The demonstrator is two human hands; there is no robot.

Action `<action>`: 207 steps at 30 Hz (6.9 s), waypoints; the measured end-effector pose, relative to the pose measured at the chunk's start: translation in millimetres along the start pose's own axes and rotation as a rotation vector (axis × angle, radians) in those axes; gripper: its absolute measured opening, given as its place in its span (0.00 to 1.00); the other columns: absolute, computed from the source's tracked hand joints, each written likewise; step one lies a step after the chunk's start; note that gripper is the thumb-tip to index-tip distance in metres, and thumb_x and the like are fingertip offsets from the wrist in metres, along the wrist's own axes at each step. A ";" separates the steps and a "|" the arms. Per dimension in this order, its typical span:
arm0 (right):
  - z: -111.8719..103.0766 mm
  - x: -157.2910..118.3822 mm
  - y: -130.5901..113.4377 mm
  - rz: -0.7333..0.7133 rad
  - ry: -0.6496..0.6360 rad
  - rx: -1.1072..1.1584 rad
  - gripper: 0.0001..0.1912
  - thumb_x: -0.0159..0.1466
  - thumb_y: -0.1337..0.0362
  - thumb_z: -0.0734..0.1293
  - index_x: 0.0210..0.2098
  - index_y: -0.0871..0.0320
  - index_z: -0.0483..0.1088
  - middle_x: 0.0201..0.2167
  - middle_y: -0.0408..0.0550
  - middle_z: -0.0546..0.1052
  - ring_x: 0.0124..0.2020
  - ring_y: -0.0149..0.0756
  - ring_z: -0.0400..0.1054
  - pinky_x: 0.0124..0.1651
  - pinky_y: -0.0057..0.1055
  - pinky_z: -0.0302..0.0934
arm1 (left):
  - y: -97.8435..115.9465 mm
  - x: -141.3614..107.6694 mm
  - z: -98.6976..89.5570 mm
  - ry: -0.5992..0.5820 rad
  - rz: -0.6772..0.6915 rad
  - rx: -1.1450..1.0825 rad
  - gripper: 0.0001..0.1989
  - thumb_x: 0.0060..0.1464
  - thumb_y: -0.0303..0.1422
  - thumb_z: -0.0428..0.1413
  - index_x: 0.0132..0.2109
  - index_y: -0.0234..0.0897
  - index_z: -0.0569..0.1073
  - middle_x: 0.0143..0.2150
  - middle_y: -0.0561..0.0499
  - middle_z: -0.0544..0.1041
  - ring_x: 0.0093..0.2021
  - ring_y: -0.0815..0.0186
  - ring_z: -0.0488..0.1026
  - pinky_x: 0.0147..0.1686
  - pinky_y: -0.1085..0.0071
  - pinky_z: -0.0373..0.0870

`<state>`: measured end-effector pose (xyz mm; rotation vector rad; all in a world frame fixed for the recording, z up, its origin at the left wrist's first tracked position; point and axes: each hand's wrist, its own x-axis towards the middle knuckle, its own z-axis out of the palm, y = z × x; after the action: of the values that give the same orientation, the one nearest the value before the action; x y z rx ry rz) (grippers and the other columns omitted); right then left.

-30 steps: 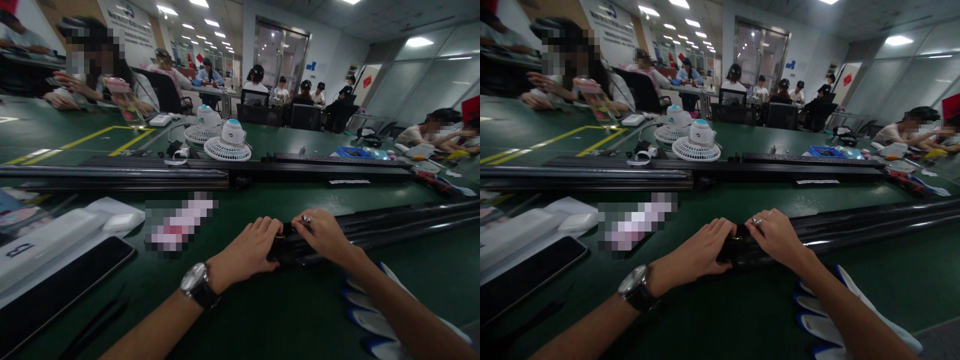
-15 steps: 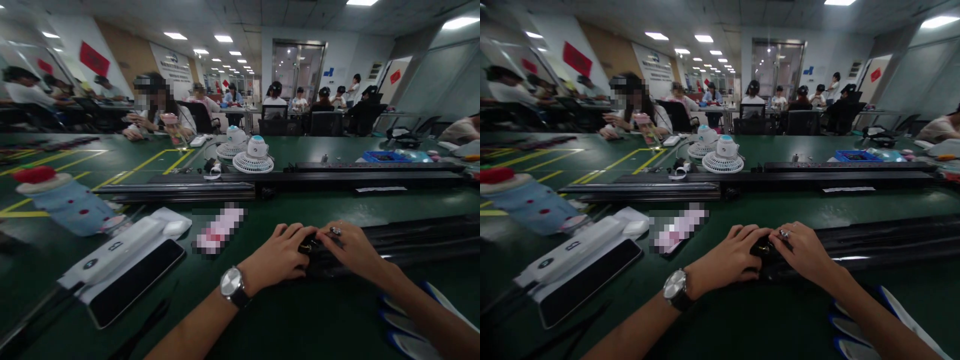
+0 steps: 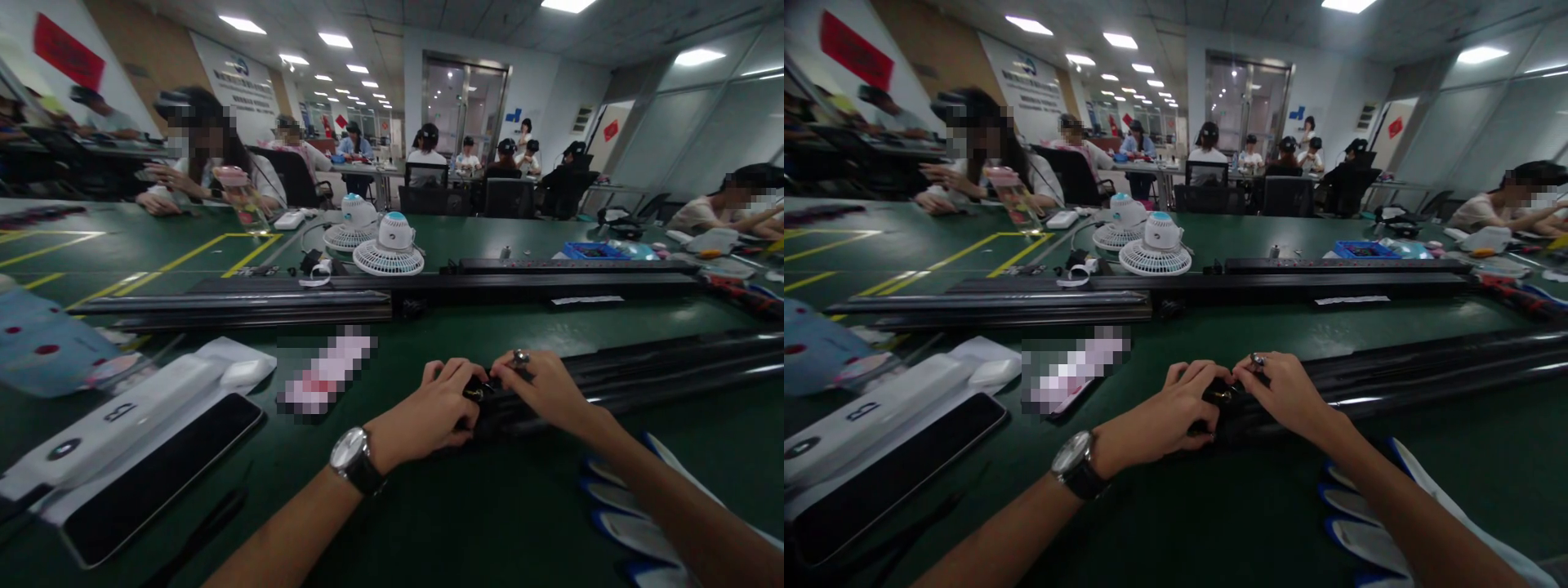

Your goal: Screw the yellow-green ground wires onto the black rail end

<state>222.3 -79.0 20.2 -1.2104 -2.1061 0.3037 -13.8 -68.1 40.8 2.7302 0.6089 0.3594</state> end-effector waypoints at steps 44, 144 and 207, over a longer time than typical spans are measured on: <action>-4.5 -10.4 16.9 -0.021 0.074 -0.185 0.14 0.71 0.61 0.60 0.36 0.57 0.75 0.26 0.46 0.77 0.30 0.38 0.72 0.37 0.34 0.61 | -4.6 -4.4 12.1 0.090 0.033 0.030 0.06 0.47 0.28 0.67 0.32 0.39 0.77 0.59 0.48 0.62 0.62 0.51 0.56 0.58 0.53 0.49; 21.9 -30.1 -39.3 -0.158 -0.187 0.097 0.09 0.72 0.65 0.59 0.39 0.54 0.70 0.33 0.43 0.74 0.37 0.36 0.67 0.41 0.34 0.58 | -63.4 37.2 34.7 0.023 0.130 -0.159 0.06 0.57 0.27 0.60 0.43 0.37 0.77 0.47 0.47 0.75 0.49 0.63 0.72 0.51 0.69 0.65; 6.5 -25.1 -31.9 -0.243 -0.160 0.040 0.08 0.70 0.64 0.62 0.40 0.54 0.74 0.37 0.48 0.79 0.41 0.38 0.73 0.45 0.36 0.66 | -65.4 39.9 40.8 0.077 0.142 -0.247 0.04 0.59 0.29 0.59 0.42 0.37 0.78 0.44 0.48 0.75 0.47 0.65 0.71 0.50 0.70 0.64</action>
<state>205.0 -116.3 20.3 -0.9214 -2.3455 0.3388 9.8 -4.4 -13.3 2.5359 0.3630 0.5387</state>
